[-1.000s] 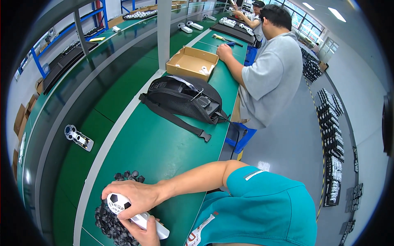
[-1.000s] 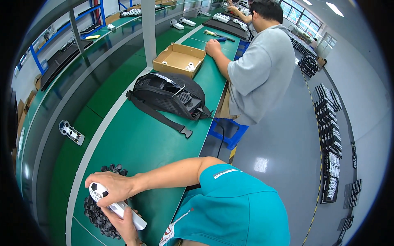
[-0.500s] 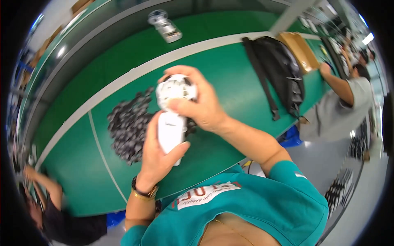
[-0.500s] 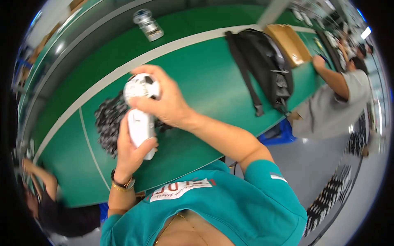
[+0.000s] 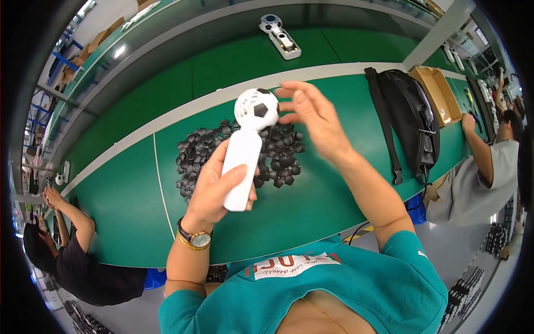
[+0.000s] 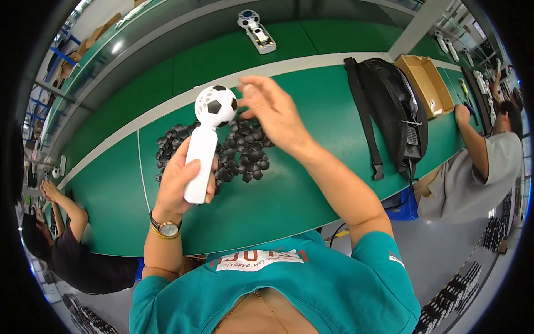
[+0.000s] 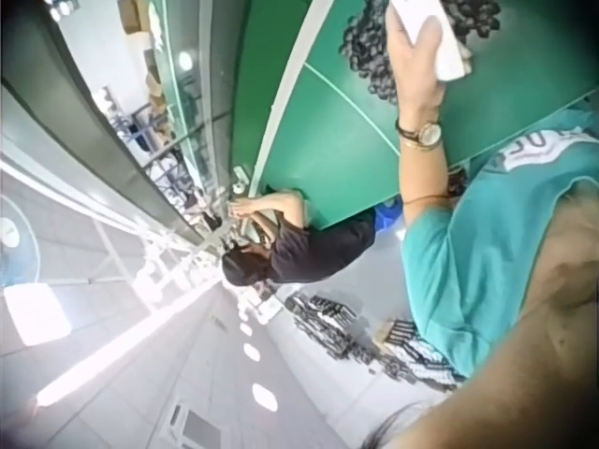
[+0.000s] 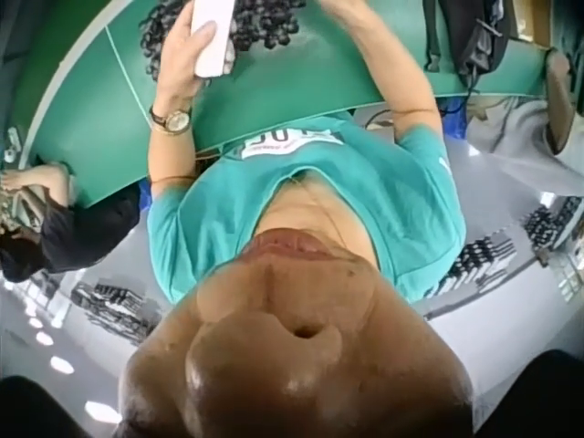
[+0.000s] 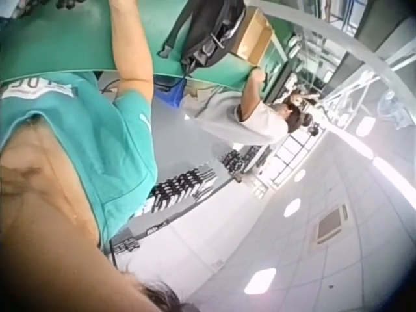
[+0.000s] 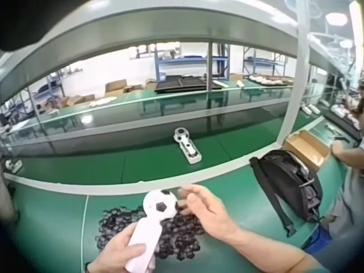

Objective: Assembling small handheld fans or electronic devices at a factory workbench.

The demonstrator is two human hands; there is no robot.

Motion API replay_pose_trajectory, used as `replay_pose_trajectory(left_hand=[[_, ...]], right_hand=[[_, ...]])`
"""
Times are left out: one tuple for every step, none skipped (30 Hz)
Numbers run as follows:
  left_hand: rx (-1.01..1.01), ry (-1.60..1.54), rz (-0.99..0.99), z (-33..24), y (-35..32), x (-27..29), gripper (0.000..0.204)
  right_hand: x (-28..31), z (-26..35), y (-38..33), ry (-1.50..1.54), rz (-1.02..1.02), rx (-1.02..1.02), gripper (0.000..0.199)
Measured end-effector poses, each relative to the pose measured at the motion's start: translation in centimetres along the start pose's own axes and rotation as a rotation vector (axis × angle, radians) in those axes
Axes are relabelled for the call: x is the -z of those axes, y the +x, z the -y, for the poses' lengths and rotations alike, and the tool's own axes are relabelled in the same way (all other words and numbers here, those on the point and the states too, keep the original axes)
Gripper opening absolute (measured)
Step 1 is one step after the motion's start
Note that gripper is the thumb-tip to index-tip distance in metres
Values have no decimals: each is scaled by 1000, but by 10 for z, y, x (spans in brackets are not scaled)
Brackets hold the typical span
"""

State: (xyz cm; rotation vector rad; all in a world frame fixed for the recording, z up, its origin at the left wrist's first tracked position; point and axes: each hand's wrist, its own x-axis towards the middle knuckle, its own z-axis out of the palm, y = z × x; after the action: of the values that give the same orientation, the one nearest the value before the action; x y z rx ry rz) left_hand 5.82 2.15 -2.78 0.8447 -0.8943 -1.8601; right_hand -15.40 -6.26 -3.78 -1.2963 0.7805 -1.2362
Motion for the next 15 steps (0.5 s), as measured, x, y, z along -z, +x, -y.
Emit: replay_pose_trajectory(left_hand=[[-13,-77,-3,-3,3,6,56],[-26,-70,-9,-6,7,12,56],[-31,-54,-33,-11,13,19,55],[-39,-40,-59,-16,18,25,53],[-46,-26,-86,-21,24,29,52],[-65,-23,-105,-26,30,34,52],[-60,23,-153,-32,37,40,51],[-56,66,-206,-39,45,47,49],[-56,107,-268,-47,50,57,47],[-65,128,-258,-53,61,66,46],[-78,152,-255,-58,74,73,45],[-117,192,-240,-59,90,78,44],[-161,237,-235,-62,108,84,43],[-186,272,-282,-62,125,93,46],[-186,349,-305,-64,137,98,50]], right_hand=[[6,-1,2,-16,-33,-15,31],[17,-5,3,-10,-22,-6,31],[30,-14,4,-40,-85,-36,30],[42,-22,5,-69,-146,-67,28],[51,-31,5,-62,-130,-60,28],[57,-42,4,-118,-173,-74,25],[60,-48,2,-173,-217,-87,21],[61,-51,2,-165,-190,-83,21],[59,-54,3,-199,-178,-87,19],[56,-57,4,-231,-158,-89,17],[54,-60,3,-284,-143,-85,16],[55,-63,0,-337,-127,-78,16],[56,-65,-1,-353,-117,-75,15],[55,-67,-2,-363,-98,-75,15],[56,-66,-1,-381,-98,-80,15]])
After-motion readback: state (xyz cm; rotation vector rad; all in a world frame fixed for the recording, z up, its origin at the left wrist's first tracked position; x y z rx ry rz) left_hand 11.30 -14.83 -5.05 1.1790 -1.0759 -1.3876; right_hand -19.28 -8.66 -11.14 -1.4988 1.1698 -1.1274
